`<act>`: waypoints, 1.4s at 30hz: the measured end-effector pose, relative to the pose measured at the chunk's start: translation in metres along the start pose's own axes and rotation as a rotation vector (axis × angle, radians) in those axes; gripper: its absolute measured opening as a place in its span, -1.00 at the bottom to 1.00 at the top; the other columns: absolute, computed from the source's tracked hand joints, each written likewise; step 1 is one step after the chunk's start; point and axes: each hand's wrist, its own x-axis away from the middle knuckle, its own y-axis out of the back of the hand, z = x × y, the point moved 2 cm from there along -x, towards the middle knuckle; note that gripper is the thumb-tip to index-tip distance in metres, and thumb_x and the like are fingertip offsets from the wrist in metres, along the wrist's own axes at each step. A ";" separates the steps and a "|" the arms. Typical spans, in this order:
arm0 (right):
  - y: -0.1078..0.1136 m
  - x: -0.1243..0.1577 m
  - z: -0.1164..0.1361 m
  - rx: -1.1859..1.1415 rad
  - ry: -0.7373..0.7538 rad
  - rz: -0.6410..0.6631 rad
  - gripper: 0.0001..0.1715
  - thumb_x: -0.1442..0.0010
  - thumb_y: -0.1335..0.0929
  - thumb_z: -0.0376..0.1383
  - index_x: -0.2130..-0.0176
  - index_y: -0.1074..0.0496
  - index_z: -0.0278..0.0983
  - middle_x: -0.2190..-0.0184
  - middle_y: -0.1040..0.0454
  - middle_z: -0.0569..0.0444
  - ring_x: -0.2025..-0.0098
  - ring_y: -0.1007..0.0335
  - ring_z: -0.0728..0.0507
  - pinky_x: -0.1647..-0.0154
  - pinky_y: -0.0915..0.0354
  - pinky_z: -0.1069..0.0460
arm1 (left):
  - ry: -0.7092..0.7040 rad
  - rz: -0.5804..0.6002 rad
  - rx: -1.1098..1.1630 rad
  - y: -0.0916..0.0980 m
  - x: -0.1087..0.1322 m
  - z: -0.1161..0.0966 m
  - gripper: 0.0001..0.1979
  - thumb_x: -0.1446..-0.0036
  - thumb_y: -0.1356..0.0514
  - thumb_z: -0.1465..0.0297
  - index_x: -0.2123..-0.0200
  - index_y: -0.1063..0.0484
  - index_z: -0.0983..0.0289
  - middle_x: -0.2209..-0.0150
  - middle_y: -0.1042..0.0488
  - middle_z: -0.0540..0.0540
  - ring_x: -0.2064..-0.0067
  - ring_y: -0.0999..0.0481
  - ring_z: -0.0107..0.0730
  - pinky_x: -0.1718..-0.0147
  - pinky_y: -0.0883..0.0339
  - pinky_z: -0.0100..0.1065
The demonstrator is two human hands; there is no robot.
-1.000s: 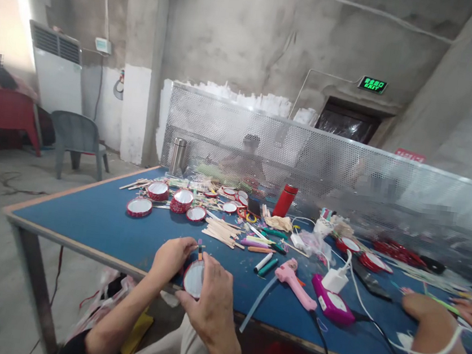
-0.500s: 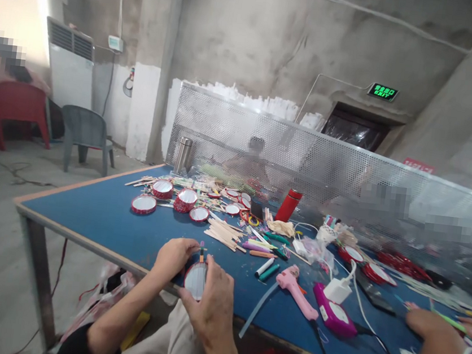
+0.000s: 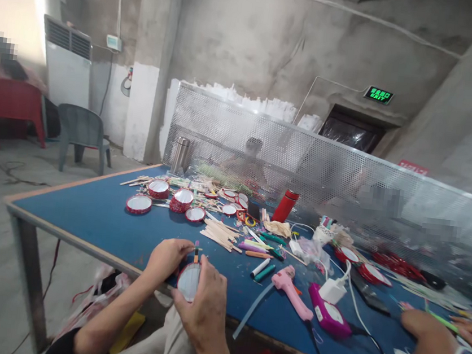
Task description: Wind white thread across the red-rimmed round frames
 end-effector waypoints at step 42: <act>0.001 0.000 0.006 0.011 0.011 -0.096 -0.15 0.01 -0.42 -0.03 -0.13 -0.14 -0.36 0.07 -0.43 -0.19 0.07 -0.36 -0.29 0.08 -0.23 -0.16 | 0.030 0.031 -0.042 0.001 0.000 -0.002 -0.72 -0.21 -0.06 0.33 0.41 -0.57 0.15 0.40 -0.60 0.07 0.33 -0.51 -0.37 0.45 -0.06 -0.43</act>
